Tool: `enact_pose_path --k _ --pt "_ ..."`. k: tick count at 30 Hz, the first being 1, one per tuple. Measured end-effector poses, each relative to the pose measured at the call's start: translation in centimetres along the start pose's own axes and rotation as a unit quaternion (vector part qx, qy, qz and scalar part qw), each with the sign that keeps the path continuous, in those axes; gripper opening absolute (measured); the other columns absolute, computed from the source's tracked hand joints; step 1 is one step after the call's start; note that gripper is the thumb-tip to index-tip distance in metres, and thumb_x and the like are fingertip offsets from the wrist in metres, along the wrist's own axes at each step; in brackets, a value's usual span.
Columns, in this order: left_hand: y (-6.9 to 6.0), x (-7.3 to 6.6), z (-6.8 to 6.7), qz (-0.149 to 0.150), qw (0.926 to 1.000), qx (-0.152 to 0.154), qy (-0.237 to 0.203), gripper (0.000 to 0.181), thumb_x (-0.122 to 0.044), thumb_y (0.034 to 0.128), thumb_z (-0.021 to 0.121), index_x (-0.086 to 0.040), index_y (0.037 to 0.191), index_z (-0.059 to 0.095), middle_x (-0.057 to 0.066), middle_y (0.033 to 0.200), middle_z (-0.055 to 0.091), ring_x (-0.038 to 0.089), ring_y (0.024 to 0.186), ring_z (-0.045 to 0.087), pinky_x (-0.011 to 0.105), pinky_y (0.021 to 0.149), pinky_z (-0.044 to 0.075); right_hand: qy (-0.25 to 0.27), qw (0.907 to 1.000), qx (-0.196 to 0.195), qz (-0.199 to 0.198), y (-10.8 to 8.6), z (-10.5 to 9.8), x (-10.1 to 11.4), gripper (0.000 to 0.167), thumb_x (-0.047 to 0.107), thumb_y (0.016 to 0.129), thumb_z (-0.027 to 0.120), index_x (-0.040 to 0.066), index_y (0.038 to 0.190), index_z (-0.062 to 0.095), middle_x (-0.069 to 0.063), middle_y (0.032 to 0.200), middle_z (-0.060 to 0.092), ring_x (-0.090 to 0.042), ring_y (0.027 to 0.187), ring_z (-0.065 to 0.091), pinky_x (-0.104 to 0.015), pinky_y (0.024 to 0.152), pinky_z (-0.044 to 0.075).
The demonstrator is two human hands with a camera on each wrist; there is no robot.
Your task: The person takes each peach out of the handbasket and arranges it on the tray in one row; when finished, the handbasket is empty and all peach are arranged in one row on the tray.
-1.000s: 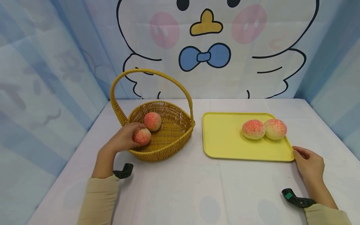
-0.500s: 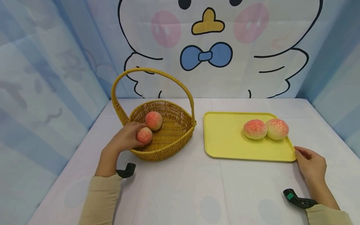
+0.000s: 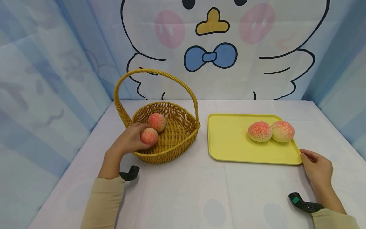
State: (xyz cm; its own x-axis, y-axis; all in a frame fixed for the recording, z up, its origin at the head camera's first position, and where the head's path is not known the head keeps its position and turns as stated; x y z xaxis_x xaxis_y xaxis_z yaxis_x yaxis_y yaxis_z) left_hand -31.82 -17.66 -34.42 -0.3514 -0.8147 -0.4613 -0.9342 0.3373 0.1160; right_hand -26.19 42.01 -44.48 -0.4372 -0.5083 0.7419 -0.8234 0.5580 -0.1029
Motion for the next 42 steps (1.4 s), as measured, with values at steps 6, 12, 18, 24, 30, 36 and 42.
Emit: enact_pose_path --k 6,12,18,24,30,36,42 --pt "0.2 -0.5 -0.4 0.028 0.9991 -0.022 -0.022 0.063 -0.025 0.0679 0.080 -0.001 0.120 0.055 0.011 0.113 0.057 0.026 0.102 0.051 0.044 0.083 0.046 0.000 1.0000 -0.008 -0.002 0.0 -0.3 -0.1 0.042 0.025 0.096 0.045 0.001 0.131 0.050 -0.019 0.124 0.049 -0.017 0.091 0.045 -0.006 0.055 0.039" --pt "0.3 -1.2 -0.7 0.035 0.9977 -0.035 -0.046 0.065 -0.027 0.0666 0.081 -0.004 0.121 0.055 0.010 0.114 0.056 0.026 0.103 0.050 0.045 0.081 0.047 0.005 1.0000 -0.006 -0.001 0.0 -0.4 -0.2 0.043 0.026 0.095 0.046 0.001 0.131 0.050 -0.018 0.122 0.050 -0.018 0.091 0.045 -0.006 0.055 0.039" --pt "0.2 -2.1 -0.8 0.036 0.9973 -0.041 -0.050 0.069 -0.028 0.0658 0.082 -0.004 0.124 0.053 0.013 0.121 0.052 0.030 0.108 0.046 0.050 0.082 0.046 0.005 1.0000 -0.008 -0.001 -0.1 -0.5 -0.3 0.043 0.025 0.095 0.046 0.001 0.131 0.050 -0.018 0.122 0.050 -0.018 0.091 0.045 -0.006 0.055 0.039" --pt "0.0 -3.6 -1.5 0.072 0.9917 -0.068 -0.082 0.068 -0.025 0.0641 0.083 -0.005 0.121 0.053 0.009 0.119 0.052 0.025 0.103 0.049 0.045 0.079 0.049 0.002 1.0000 -0.006 0.002 -0.1 -0.6 -0.3 0.043 0.025 0.096 0.045 0.002 0.131 0.049 -0.019 0.125 0.048 -0.019 0.092 0.045 -0.006 0.055 0.039" --pt "-0.3 -5.8 -2.1 0.104 0.9838 -0.088 -0.116 0.068 -0.025 0.0623 0.085 -0.008 0.121 0.054 0.007 0.119 0.052 0.022 0.102 0.051 0.042 0.077 0.050 0.002 1.0000 -0.006 -0.003 -0.2 -0.8 0.0 0.043 0.026 0.096 0.045 0.001 0.131 0.049 -0.020 0.125 0.048 -0.020 0.093 0.045 -0.007 0.055 0.039" --pt "-0.3 -7.4 -1.9 0.142 0.9734 -0.084 -0.159 0.065 -0.024 0.0622 0.085 -0.013 0.119 0.055 0.001 0.116 0.053 0.016 0.097 0.053 0.035 0.075 0.050 0.024 0.9996 -0.012 -0.001 -0.8 -0.8 0.6 0.043 0.025 0.095 0.047 -0.001 0.130 0.050 -0.013 0.112 0.053 -0.016 0.090 0.045 -0.006 0.053 0.039" --pt "-0.1 -10.1 -1.2 0.184 0.9586 -0.065 -0.207 0.065 -0.019 0.0629 0.085 -0.009 0.119 0.055 0.002 0.112 0.053 0.017 0.095 0.055 0.033 0.074 0.051 0.024 0.9995 -0.014 -0.012 -0.7 -0.4 0.8 0.042 0.024 0.094 0.048 -0.001 0.127 0.053 -0.006 0.105 0.055 -0.013 0.087 0.045 -0.006 0.054 0.039"
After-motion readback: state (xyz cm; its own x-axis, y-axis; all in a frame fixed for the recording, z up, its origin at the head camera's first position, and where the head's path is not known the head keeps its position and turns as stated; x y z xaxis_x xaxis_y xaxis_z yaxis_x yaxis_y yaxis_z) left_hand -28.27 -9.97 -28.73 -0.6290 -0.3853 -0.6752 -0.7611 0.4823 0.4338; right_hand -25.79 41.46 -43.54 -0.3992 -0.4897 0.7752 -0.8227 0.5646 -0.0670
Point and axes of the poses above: each hand's wrist, its own y-axis towards the middle knuckle, its own z-axis out of the palm, x = y × z, the point moved 10 cm from there along y, towards the middle knuckle
